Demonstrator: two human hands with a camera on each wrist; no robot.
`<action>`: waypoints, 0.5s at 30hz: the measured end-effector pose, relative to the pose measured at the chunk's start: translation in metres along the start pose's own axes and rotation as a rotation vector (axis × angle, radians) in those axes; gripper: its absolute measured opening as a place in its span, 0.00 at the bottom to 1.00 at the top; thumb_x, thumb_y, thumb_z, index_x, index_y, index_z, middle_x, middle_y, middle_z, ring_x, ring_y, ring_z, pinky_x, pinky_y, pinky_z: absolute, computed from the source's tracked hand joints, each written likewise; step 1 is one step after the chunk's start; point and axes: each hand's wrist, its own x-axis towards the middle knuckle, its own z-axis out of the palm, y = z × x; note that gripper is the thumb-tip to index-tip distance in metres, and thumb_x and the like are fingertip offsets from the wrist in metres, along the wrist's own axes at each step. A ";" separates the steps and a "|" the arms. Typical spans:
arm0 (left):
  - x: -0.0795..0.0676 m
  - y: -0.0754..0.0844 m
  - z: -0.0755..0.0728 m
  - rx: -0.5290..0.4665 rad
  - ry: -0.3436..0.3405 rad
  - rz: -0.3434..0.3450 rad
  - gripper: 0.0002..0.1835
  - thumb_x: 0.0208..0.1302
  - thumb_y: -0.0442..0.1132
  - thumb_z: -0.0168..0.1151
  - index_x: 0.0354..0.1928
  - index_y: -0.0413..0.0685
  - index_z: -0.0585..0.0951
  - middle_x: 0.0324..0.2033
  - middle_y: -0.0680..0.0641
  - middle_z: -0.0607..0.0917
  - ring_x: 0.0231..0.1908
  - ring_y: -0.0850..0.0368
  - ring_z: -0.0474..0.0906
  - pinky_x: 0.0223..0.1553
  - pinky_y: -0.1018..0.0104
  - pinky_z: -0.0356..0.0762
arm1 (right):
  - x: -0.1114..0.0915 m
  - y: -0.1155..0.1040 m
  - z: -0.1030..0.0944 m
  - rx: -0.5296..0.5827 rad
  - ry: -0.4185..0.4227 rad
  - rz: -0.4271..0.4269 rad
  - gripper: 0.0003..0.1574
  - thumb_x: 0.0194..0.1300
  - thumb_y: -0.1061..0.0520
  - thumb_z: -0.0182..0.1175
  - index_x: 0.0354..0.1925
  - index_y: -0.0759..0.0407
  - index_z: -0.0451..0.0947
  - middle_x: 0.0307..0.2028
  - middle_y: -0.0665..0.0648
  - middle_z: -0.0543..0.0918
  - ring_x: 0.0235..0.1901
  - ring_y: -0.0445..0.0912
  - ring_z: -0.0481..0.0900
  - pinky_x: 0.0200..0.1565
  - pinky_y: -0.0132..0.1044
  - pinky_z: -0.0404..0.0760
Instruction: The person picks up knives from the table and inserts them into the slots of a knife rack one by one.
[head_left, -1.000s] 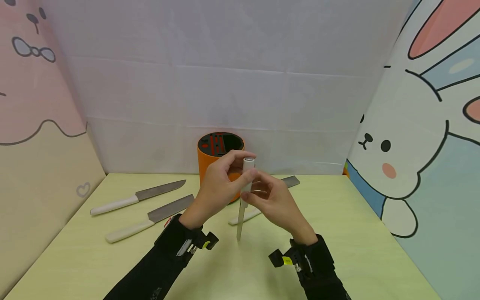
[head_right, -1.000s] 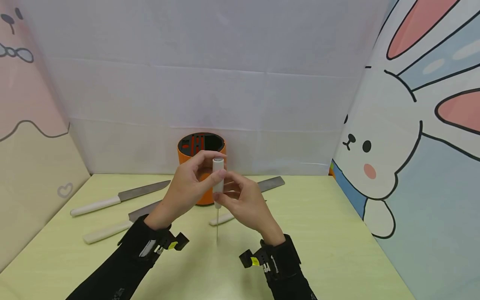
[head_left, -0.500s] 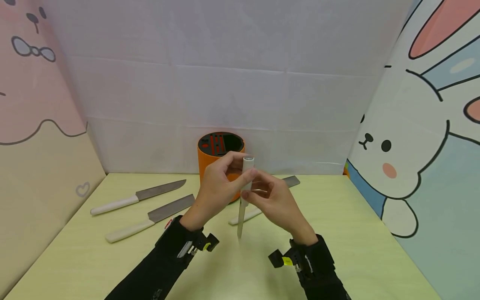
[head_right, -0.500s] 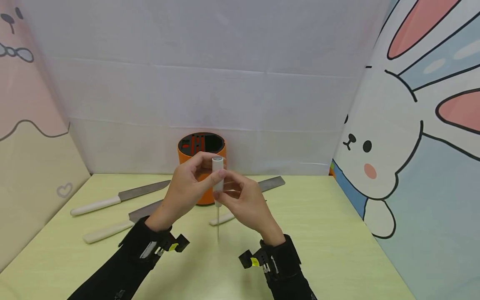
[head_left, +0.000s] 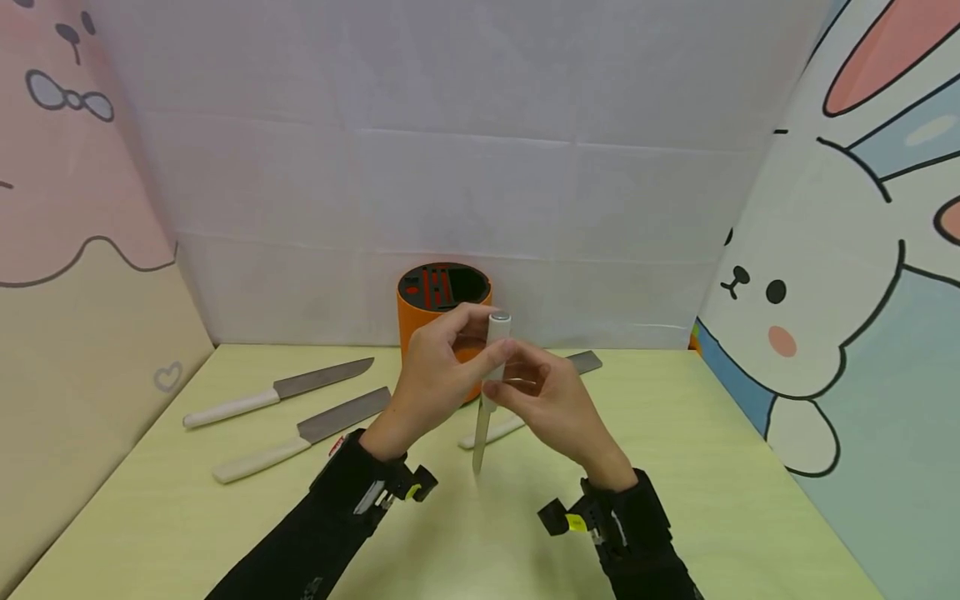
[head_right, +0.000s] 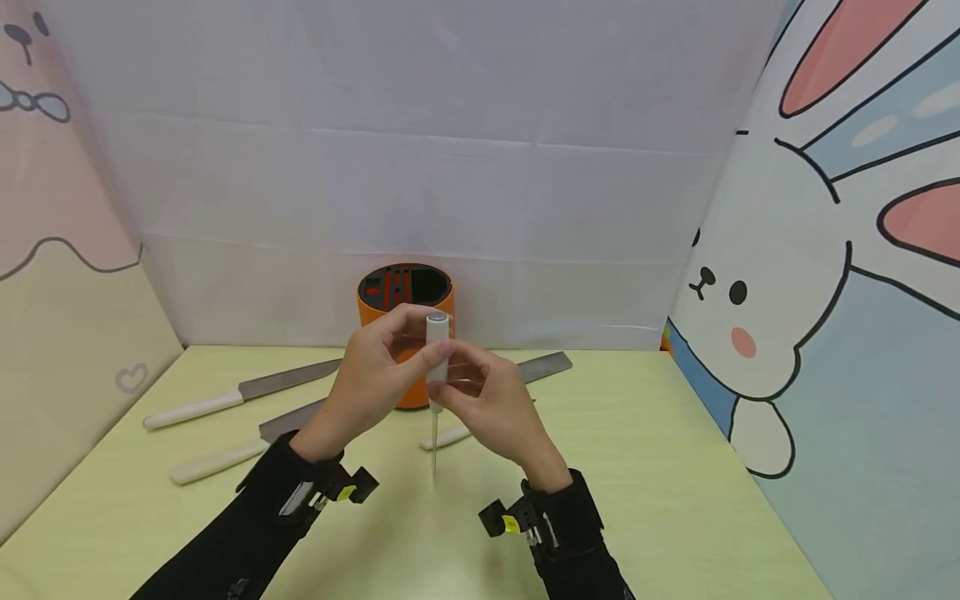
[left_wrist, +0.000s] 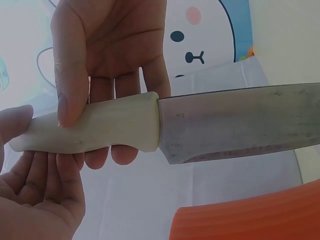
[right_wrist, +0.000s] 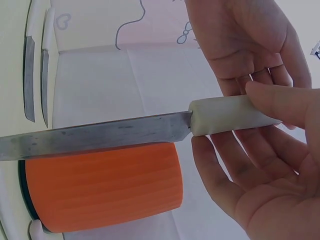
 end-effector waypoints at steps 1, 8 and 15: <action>0.000 0.005 0.000 0.007 0.002 0.001 0.15 0.63 0.38 0.65 0.51 0.47 0.78 0.39 0.51 0.83 0.40 0.62 0.79 0.45 0.64 0.79 | 0.000 0.000 0.000 -0.002 0.000 0.000 0.25 0.62 0.66 0.63 0.58 0.58 0.74 0.44 0.54 0.82 0.44 0.48 0.80 0.49 0.39 0.79; 0.004 0.032 -0.006 0.034 0.005 0.013 0.14 0.61 0.31 0.65 0.48 0.37 0.78 0.37 0.45 0.83 0.39 0.57 0.80 0.45 0.61 0.80 | -0.001 0.000 0.000 -0.015 0.000 0.004 0.25 0.63 0.64 0.63 0.59 0.55 0.73 0.42 0.57 0.82 0.43 0.48 0.80 0.49 0.41 0.79; 0.009 0.034 -0.009 0.037 0.007 0.027 0.13 0.61 0.31 0.65 0.47 0.38 0.78 0.35 0.46 0.84 0.37 0.57 0.80 0.45 0.60 0.80 | 0.000 0.002 -0.001 0.022 -0.012 -0.005 0.26 0.63 0.65 0.63 0.59 0.58 0.73 0.43 0.60 0.82 0.43 0.49 0.81 0.48 0.41 0.80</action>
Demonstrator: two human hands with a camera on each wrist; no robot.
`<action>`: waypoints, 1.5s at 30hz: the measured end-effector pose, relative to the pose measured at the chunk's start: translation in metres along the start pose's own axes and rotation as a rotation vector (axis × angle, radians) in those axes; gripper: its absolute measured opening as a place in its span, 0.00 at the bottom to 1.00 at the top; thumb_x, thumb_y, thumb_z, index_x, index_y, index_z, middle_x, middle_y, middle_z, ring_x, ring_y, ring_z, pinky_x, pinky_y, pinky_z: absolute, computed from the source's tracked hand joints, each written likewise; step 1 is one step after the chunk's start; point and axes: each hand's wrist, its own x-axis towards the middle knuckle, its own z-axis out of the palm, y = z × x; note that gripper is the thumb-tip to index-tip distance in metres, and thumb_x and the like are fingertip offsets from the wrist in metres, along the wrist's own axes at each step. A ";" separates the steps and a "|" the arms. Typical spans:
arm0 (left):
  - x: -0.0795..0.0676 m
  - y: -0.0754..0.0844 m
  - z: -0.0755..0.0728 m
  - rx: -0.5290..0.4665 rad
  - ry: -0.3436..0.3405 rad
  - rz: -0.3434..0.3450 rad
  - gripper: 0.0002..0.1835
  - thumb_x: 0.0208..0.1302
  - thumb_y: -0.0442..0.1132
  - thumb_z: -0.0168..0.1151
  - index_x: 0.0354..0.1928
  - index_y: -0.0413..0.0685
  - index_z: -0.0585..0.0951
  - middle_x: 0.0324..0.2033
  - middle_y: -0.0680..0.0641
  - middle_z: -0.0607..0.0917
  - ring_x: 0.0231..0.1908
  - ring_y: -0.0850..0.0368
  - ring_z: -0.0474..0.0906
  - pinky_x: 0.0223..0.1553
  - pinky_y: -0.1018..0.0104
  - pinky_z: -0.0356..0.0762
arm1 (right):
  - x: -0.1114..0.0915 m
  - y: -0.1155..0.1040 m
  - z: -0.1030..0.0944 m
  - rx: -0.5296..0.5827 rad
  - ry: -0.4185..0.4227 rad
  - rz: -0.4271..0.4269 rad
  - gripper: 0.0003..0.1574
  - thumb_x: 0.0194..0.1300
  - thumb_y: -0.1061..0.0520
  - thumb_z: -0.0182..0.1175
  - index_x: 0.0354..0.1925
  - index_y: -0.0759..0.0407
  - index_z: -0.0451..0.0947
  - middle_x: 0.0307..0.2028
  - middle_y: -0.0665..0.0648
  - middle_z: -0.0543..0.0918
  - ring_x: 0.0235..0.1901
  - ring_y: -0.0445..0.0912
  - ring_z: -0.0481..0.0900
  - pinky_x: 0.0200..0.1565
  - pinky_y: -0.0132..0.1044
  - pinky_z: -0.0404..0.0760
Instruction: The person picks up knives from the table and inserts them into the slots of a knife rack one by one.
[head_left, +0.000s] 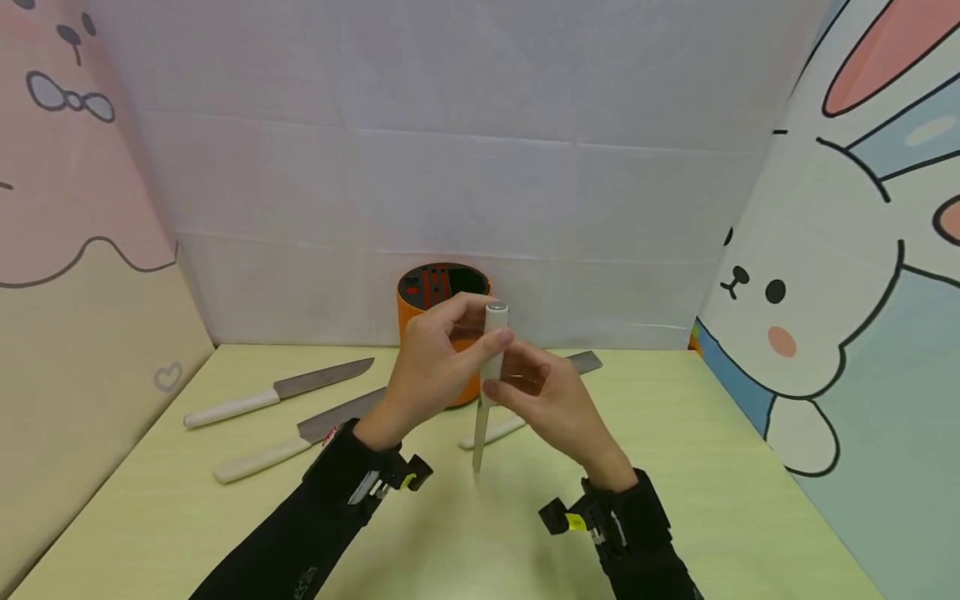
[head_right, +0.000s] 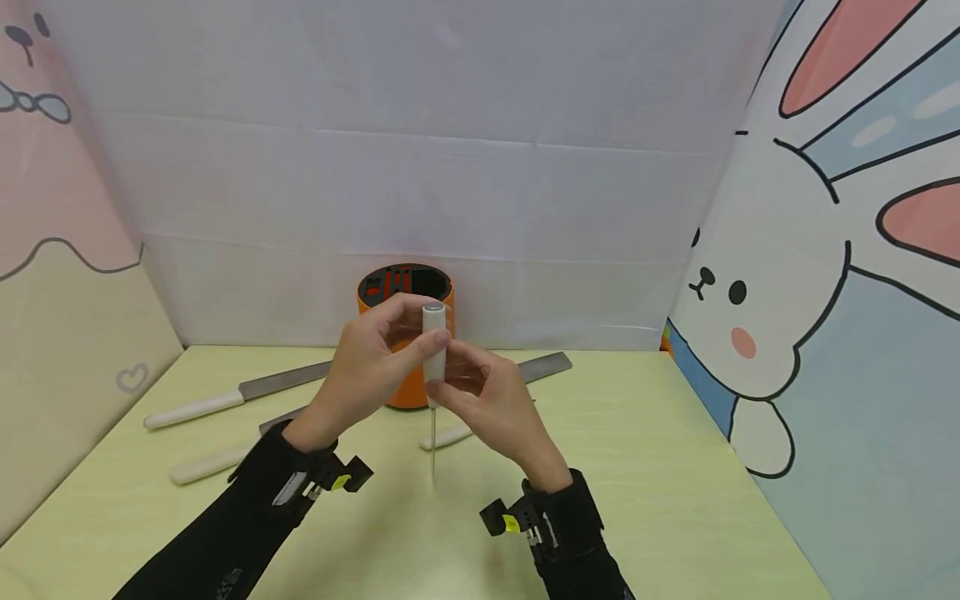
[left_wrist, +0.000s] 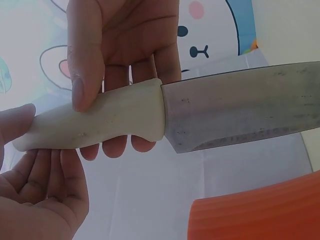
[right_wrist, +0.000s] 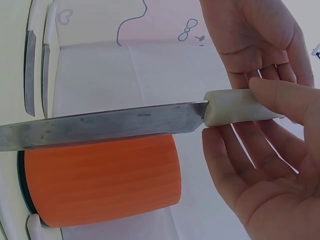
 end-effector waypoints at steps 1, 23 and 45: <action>0.001 0.000 0.000 -0.002 0.001 0.003 0.13 0.61 0.31 0.65 0.47 0.38 0.78 0.35 0.46 0.84 0.37 0.57 0.80 0.45 0.61 0.80 | 0.000 0.000 0.000 0.003 0.002 -0.001 0.25 0.63 0.65 0.63 0.58 0.58 0.73 0.43 0.60 0.82 0.43 0.49 0.81 0.48 0.40 0.80; 0.045 0.012 -0.023 0.069 0.010 -0.003 0.12 0.65 0.35 0.63 0.49 0.39 0.78 0.36 0.46 0.83 0.36 0.59 0.78 0.44 0.62 0.80 | 0.000 0.011 -0.019 -0.078 0.039 0.005 0.25 0.68 0.64 0.58 0.62 0.58 0.70 0.49 0.58 0.80 0.49 0.52 0.78 0.53 0.42 0.76; 0.108 0.043 -0.056 0.129 0.004 -0.017 0.14 0.68 0.38 0.59 0.50 0.38 0.77 0.39 0.46 0.82 0.40 0.59 0.75 0.46 0.67 0.74 | 0.001 0.055 -0.028 -0.143 0.030 0.031 0.23 0.68 0.55 0.59 0.61 0.43 0.72 0.48 0.48 0.81 0.47 0.42 0.78 0.51 0.39 0.78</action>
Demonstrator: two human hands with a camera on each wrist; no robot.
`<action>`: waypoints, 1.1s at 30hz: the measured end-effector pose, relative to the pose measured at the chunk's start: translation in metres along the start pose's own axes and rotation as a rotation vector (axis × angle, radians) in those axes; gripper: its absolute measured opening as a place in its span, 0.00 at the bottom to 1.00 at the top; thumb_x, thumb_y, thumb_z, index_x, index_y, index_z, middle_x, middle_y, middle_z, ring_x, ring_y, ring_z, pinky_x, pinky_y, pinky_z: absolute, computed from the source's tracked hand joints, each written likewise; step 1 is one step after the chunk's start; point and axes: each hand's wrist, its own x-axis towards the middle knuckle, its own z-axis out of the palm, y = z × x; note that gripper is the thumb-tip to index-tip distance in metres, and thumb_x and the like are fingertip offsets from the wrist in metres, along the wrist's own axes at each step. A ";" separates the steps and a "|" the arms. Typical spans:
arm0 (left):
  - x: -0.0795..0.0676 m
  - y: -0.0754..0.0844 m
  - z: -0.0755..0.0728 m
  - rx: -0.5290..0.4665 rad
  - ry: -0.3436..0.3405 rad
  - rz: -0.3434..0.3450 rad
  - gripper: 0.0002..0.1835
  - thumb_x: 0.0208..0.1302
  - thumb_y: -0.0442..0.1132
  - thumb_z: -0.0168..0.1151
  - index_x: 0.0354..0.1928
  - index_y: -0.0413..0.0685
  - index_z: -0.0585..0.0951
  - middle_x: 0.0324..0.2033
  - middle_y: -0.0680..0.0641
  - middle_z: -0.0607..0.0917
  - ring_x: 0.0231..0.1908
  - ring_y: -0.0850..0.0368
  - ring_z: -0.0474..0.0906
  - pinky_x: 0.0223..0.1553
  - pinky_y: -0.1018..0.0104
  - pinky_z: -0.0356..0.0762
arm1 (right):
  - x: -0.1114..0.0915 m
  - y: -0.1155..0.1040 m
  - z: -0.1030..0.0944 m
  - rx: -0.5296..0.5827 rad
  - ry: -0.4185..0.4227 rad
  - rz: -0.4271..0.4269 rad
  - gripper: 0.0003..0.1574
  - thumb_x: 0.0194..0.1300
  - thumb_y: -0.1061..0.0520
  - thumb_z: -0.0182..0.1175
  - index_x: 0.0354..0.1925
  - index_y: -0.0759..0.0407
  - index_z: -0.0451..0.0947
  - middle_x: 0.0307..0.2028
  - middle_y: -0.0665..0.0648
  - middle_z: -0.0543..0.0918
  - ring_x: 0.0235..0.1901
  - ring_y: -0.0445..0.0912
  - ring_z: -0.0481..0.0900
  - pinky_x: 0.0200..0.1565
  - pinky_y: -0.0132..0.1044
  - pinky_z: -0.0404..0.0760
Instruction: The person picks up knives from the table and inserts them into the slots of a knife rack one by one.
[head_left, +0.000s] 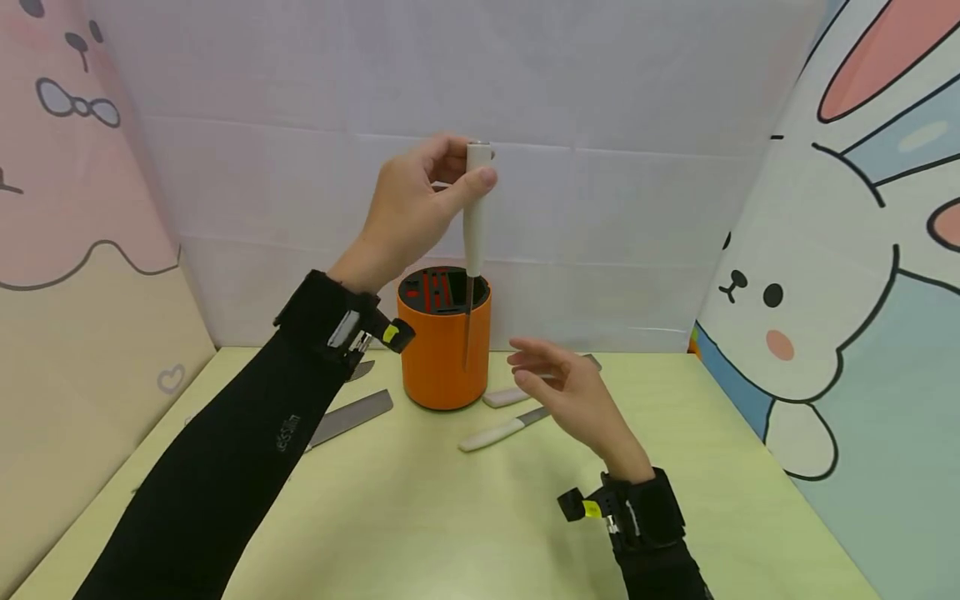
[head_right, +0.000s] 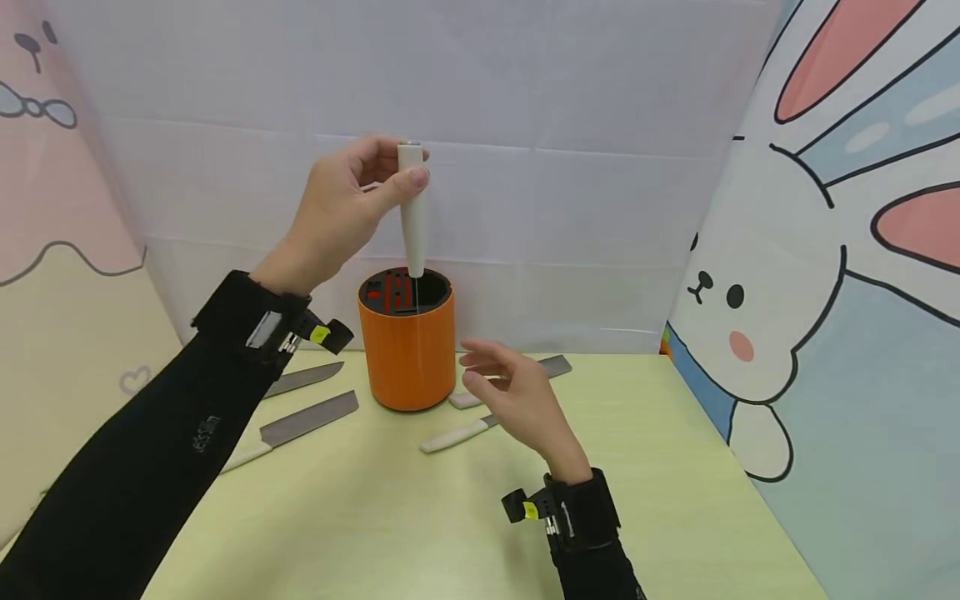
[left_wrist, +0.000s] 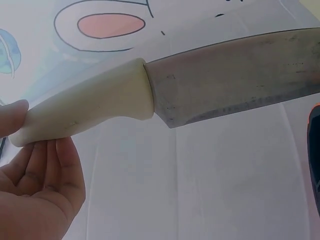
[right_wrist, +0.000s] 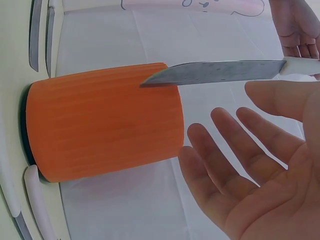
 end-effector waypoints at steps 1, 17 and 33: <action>0.002 0.002 -0.002 0.001 0.002 -0.004 0.14 0.68 0.38 0.59 0.50 0.38 0.77 0.39 0.46 0.82 0.40 0.59 0.75 0.45 0.67 0.73 | 0.000 0.001 0.000 0.001 -0.001 0.001 0.24 0.68 0.54 0.60 0.61 0.43 0.72 0.48 0.48 0.81 0.47 0.42 0.78 0.51 0.39 0.78; 0.060 -0.014 -0.023 -0.017 0.042 -0.031 0.13 0.65 0.43 0.63 0.49 0.48 0.79 0.41 0.49 0.81 0.42 0.56 0.73 0.45 0.67 0.69 | -0.001 -0.001 0.002 -0.004 -0.019 0.046 0.22 0.68 0.53 0.60 0.59 0.40 0.73 0.47 0.46 0.81 0.46 0.41 0.78 0.51 0.43 0.77; 0.069 -0.041 -0.027 0.045 0.051 -0.072 0.13 0.66 0.44 0.62 0.50 0.49 0.78 0.42 0.50 0.80 0.44 0.58 0.73 0.44 0.67 0.70 | 0.000 0.000 0.006 0.001 -0.037 0.019 0.23 0.67 0.54 0.61 0.59 0.40 0.73 0.47 0.45 0.81 0.46 0.40 0.78 0.50 0.44 0.78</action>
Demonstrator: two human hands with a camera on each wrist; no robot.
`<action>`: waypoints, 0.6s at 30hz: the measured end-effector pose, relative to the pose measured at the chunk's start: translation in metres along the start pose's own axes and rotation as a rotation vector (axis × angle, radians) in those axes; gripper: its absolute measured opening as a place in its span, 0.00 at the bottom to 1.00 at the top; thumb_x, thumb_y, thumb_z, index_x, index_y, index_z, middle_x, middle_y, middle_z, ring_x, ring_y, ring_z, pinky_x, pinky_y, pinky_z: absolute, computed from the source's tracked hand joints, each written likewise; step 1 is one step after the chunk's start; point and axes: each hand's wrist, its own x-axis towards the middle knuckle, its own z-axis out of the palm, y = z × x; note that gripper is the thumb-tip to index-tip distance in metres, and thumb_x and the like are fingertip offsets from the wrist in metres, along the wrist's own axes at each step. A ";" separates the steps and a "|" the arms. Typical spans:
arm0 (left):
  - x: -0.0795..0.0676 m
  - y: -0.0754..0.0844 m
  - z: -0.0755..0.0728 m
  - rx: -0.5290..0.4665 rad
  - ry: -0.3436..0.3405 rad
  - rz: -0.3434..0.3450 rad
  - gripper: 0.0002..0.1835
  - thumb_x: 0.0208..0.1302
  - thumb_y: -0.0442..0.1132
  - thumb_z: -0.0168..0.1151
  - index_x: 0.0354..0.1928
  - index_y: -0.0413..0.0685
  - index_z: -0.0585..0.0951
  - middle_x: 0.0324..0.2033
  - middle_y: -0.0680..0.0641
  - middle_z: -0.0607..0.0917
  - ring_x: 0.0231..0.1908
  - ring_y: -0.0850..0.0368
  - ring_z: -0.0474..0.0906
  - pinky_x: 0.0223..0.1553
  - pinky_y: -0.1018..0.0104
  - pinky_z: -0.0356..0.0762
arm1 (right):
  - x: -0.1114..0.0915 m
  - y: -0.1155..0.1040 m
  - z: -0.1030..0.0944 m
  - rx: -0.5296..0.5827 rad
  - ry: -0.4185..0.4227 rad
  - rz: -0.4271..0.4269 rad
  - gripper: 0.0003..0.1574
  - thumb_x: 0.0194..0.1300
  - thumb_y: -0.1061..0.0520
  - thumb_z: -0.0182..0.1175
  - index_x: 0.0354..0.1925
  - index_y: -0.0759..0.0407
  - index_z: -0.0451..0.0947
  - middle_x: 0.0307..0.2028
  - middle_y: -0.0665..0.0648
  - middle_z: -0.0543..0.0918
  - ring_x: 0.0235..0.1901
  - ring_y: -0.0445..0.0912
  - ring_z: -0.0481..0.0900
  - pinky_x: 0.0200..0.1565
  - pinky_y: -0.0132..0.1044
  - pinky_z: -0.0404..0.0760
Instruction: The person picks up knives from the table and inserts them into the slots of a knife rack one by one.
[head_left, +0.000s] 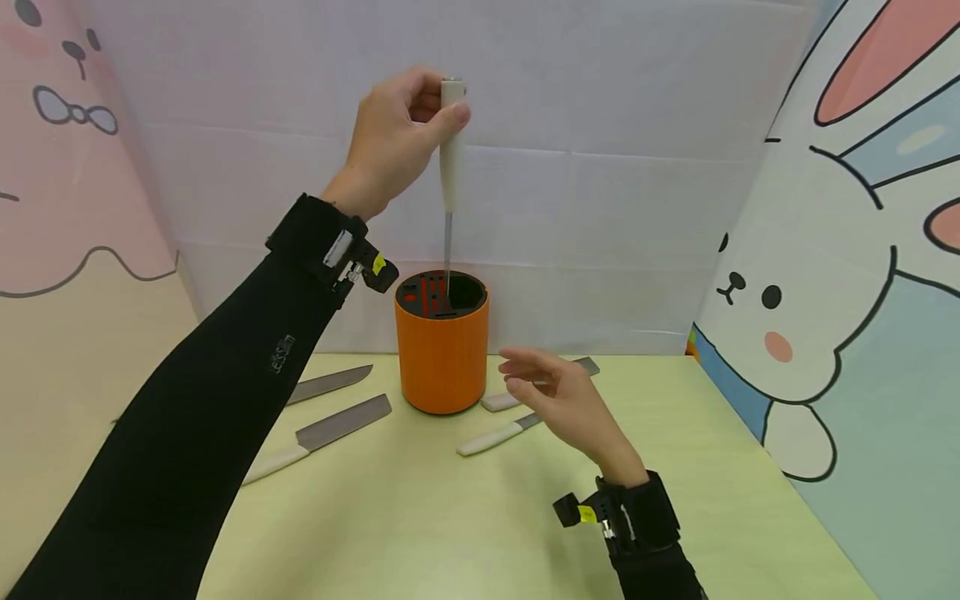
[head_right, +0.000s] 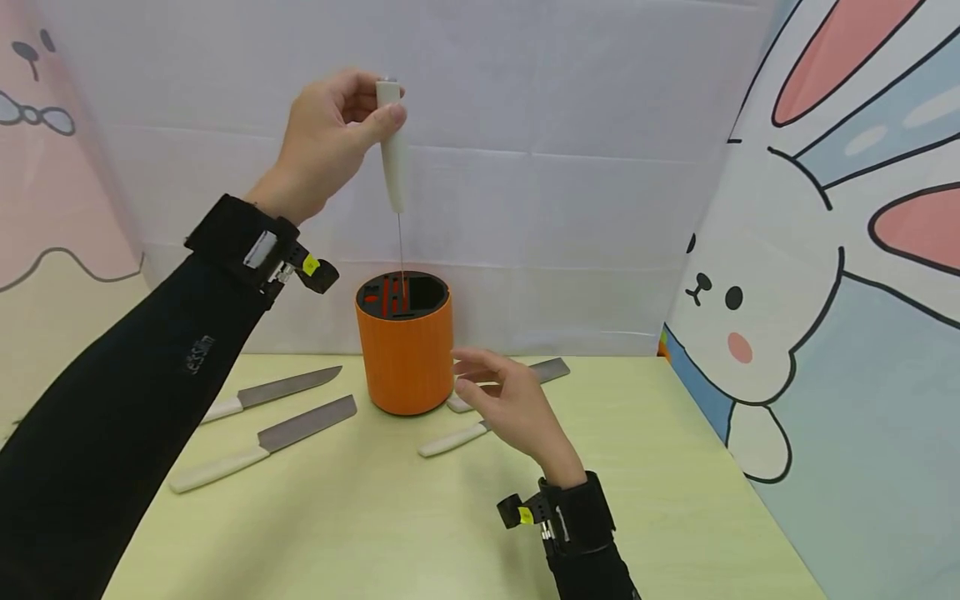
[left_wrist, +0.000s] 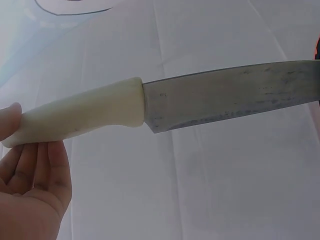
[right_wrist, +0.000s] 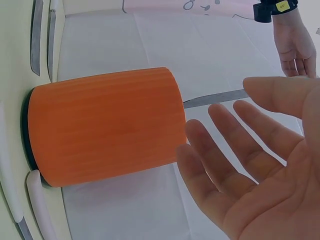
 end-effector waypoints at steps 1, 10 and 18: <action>0.003 -0.006 0.000 -0.005 -0.001 -0.007 0.14 0.66 0.44 0.62 0.51 0.50 0.78 0.42 0.50 0.80 0.44 0.57 0.73 0.44 0.67 0.70 | 0.000 0.000 0.000 0.001 0.000 -0.001 0.23 0.67 0.54 0.61 0.59 0.40 0.73 0.47 0.45 0.81 0.46 0.40 0.78 0.50 0.43 0.78; 0.005 -0.034 0.006 0.027 -0.028 -0.030 0.16 0.66 0.47 0.61 0.53 0.52 0.77 0.44 0.51 0.79 0.44 0.59 0.73 0.44 0.67 0.71 | 0.001 -0.001 0.000 0.010 -0.004 0.000 0.22 0.67 0.54 0.61 0.59 0.40 0.74 0.47 0.45 0.81 0.46 0.41 0.78 0.50 0.42 0.78; 0.000 -0.061 0.017 0.070 -0.059 -0.022 0.18 0.67 0.49 0.60 0.54 0.51 0.76 0.44 0.52 0.79 0.44 0.61 0.74 0.46 0.67 0.72 | 0.001 -0.001 0.001 0.007 -0.002 0.008 0.23 0.67 0.57 0.60 0.58 0.41 0.74 0.47 0.45 0.81 0.45 0.42 0.79 0.50 0.41 0.78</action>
